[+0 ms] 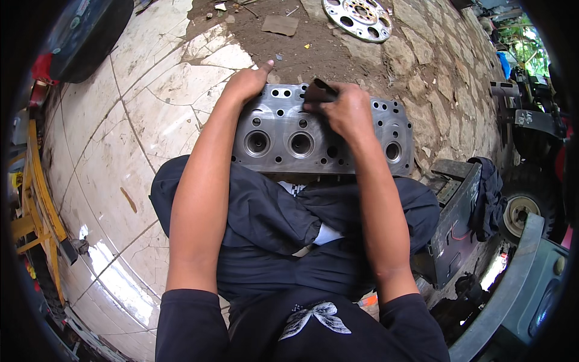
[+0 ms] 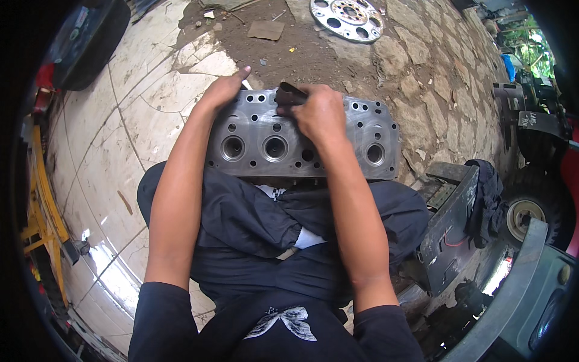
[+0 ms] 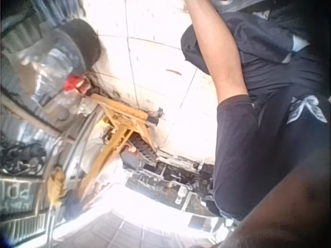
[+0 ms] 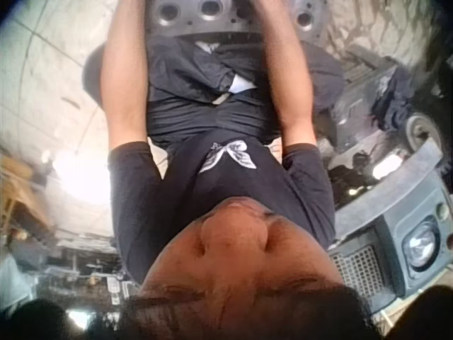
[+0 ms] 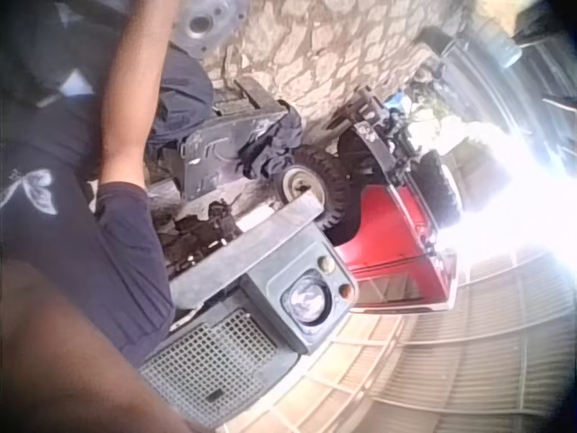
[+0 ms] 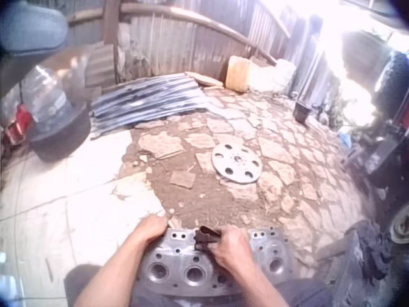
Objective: The person sits on the floor and scrubs a metal engine cylinder head with a small abrasive pad. They repeatedly rub the surface and the holes of the part, occasionally lifting and repositioning it to access different areas.
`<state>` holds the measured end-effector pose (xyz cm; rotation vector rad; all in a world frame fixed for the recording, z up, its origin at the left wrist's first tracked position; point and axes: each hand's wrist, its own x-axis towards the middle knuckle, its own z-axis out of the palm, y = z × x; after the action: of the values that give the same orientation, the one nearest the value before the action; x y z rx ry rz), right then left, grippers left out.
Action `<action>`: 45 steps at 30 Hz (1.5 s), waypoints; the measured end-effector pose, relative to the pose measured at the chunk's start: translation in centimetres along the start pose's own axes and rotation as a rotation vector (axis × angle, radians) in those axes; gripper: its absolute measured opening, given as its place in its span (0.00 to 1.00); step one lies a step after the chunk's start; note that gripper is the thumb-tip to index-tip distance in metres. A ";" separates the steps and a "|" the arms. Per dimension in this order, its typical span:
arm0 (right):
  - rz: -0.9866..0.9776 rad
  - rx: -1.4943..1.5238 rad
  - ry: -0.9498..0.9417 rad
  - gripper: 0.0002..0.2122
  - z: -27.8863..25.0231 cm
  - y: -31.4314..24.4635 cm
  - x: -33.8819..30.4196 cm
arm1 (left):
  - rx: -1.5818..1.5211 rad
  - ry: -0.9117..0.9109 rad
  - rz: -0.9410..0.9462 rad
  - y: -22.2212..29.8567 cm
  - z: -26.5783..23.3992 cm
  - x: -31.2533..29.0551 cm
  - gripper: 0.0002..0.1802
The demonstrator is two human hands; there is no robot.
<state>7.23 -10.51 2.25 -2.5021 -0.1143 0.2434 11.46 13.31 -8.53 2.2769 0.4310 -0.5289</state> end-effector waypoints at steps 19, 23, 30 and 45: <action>-0.661 -0.096 0.102 0.13 1.8 2.4 -2.5 | 0.072 -0.052 -0.033 1.6 -0.7 -1.4 0.52; -0.784 -0.097 0.156 0.11 2.1 2.5 -2.8 | 0.069 -0.032 -0.040 1.3 -0.6 -1.1 0.53; -0.755 -0.024 -0.038 0.10 1.4 2.0 -0.5 | 0.094 -0.046 0.000 1.7 -1.0 -1.8 0.53; -0.694 0.043 -0.147 0.14 1.0 2.1 0.2 | 0.068 0.008 0.002 2.6 -0.8 -2.7 0.57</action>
<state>7.29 -11.59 0.22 -2.2402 -0.9963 0.1322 10.52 11.78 -5.19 2.3456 0.4205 -0.5411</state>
